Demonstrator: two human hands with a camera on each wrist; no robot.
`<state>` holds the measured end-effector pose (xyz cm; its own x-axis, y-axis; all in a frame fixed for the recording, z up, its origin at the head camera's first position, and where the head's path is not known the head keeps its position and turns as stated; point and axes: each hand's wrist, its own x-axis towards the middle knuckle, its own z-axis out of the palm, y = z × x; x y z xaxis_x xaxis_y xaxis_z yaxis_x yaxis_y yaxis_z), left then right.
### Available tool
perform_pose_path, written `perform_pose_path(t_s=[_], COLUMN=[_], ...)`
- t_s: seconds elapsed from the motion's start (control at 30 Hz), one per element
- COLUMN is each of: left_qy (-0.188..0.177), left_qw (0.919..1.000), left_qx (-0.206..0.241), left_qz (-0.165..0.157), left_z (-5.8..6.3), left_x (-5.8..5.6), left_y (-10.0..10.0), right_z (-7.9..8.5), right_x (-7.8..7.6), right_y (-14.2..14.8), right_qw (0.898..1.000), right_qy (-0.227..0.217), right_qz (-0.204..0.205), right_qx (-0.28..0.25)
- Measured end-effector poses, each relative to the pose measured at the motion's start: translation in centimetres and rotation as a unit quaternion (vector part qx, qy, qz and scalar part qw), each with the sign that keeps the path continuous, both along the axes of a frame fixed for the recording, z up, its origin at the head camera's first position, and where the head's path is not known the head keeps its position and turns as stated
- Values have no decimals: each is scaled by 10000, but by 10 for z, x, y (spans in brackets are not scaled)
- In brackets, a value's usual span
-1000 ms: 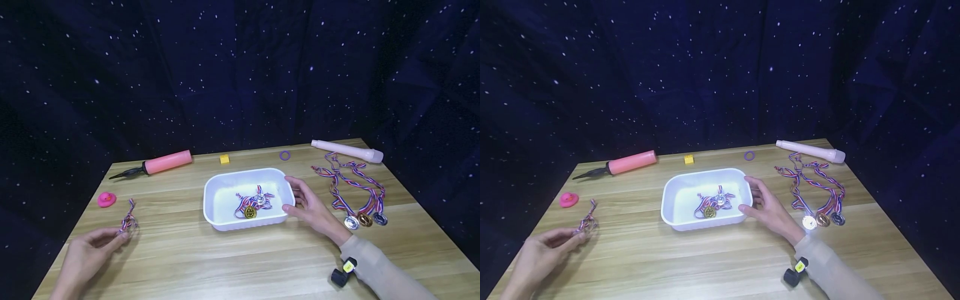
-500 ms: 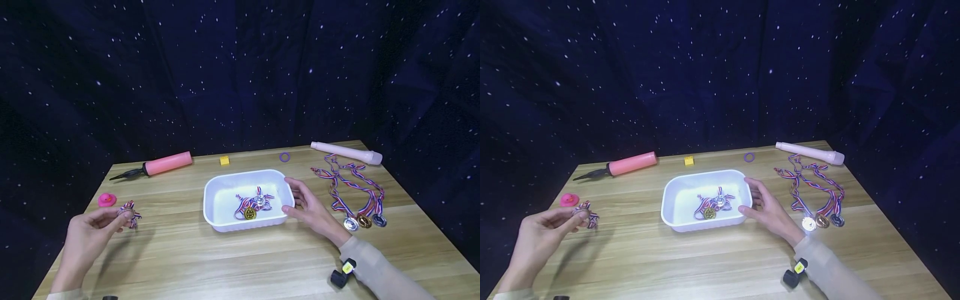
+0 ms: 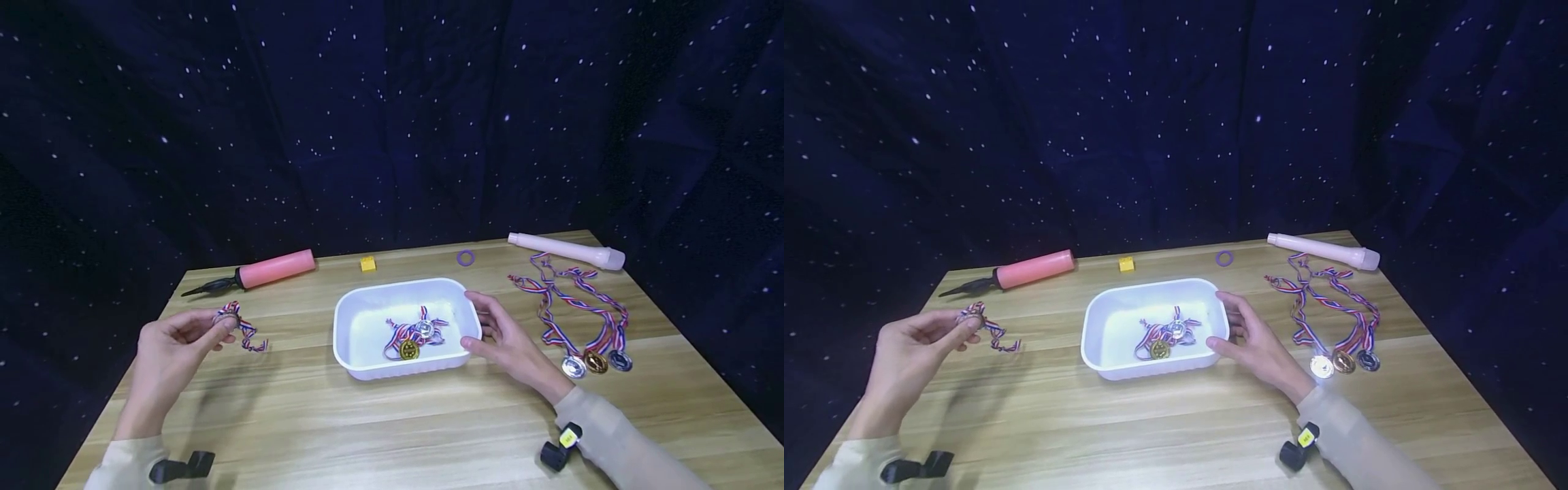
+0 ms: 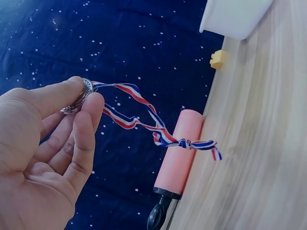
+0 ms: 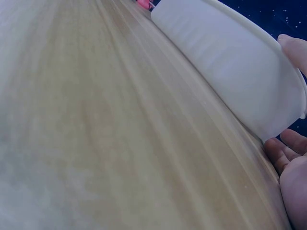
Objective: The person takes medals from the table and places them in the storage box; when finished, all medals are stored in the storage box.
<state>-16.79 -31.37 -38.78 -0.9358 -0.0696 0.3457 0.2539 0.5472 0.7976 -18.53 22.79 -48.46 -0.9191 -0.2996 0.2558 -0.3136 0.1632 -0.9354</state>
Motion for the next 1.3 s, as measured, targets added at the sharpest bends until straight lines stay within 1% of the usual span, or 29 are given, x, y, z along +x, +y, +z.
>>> perform_pose_path(t_s=[0.2, 0.3, 0.47, 0.6, 0.73, 0.87, 1.03, 1.13, 1.3], left_qy=[21, 84, 195, 222, 284, 355, 411, 404, 397], left_qw=[9999, 9998, 9986, 9961, 9900, 9814, 9713, 9665, 9612], left_qx=[-60, 23, 232, 486, 913, 1251, 1527, 1646, 1696], left_qz=[-80, -165, -436, -706, -1041, -1413, -1776, -1927, -2139], left_z=[4, 7, 17, 26, 38, 47, 55, 58, 60], left_x=[-8, -12, -20, -27, -35, -43, -53, -57, -62], left_y=[8, 13, 26, 39, 57, 75, 98, 112, 134], right_z=[0, 0, 0, 1, 0, 0, 0, 1, 1], right_x=[0, 0, 0, 0, 0, 0, 0, 1, 0], right_y=[0, -1, -1, 0, 0, -1, -1, 0, 0], right_qw=[10000, 10000, 10000, 10000, 10000, 10000, 10000, 10000, 10000], right_qy=[-6, 8, 34, 35, -5, -30, -29, -46, -60], right_qz=[-1, -9, -20, -30, -18, 0, 10, 21, 9], right_qx=[-8, -16, -27, -20, -15, -8, -11, -33, -12])
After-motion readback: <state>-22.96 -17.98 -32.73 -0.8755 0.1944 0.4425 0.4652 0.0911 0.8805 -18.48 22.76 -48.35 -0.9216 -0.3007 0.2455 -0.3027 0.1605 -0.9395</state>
